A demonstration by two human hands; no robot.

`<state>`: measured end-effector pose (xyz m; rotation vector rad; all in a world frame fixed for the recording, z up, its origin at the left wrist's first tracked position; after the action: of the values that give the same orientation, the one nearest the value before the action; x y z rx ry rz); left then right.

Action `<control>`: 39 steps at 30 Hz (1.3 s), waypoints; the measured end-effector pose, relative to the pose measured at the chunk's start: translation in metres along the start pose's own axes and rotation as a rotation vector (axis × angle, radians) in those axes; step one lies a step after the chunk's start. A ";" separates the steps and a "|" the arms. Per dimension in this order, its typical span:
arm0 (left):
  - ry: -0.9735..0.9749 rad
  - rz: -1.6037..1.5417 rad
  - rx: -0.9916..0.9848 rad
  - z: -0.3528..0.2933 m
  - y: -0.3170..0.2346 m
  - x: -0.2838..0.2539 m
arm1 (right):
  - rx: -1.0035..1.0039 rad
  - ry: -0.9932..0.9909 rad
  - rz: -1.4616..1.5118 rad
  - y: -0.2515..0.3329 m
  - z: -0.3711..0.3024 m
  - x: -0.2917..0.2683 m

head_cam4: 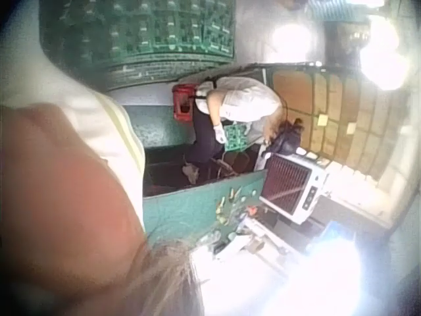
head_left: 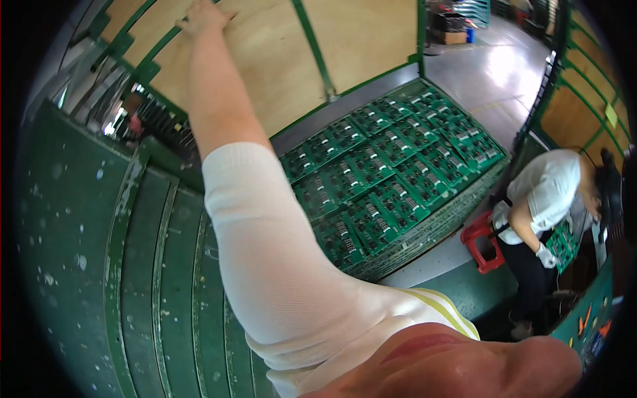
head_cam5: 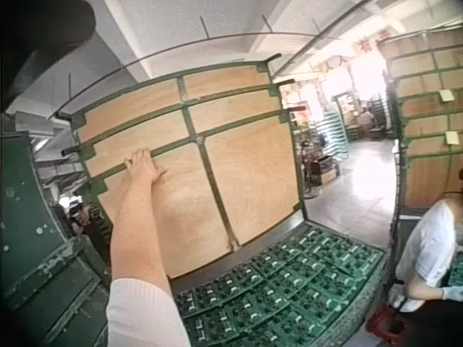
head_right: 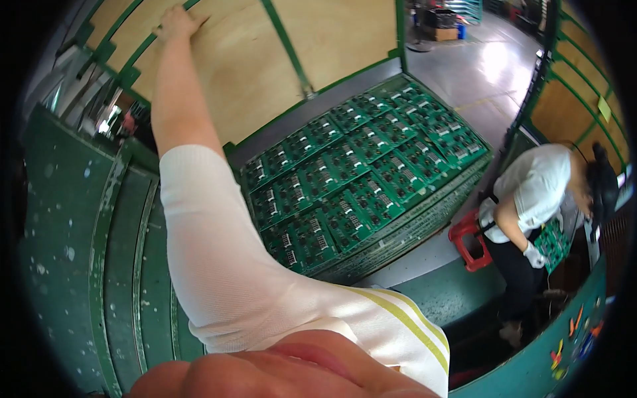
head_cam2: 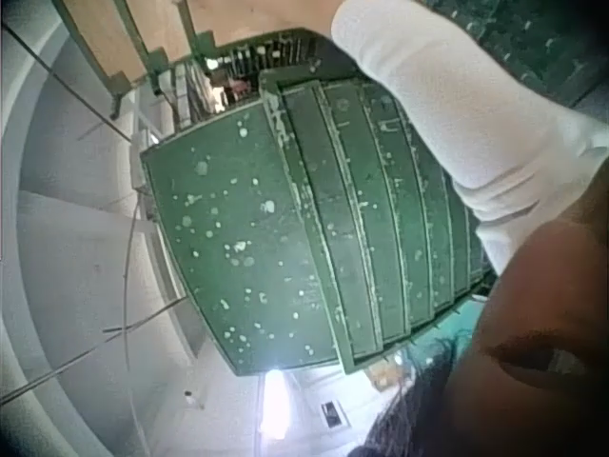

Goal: The person inserts small electronic components by hand into a green printed circuit board.

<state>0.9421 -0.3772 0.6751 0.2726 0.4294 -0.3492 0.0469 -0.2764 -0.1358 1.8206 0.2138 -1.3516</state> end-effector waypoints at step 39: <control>-0.266 -0.689 -0.081 -0.300 -0.056 -0.191 | 0.043 0.045 0.052 0.008 0.043 -0.197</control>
<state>0.6513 -0.2778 0.4884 -0.0128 0.2620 -1.0276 -0.0586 -0.2465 0.0338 1.8808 0.1616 -1.2895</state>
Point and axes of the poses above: each hand's wrist, its own z-axis towards the middle knuckle, its own x-axis out of the palm, y = z × x, the point moved 1 cm from there along z, towards the middle knuckle, and after that the axes turned 7 degrees about -z, right-handed, at the moved point
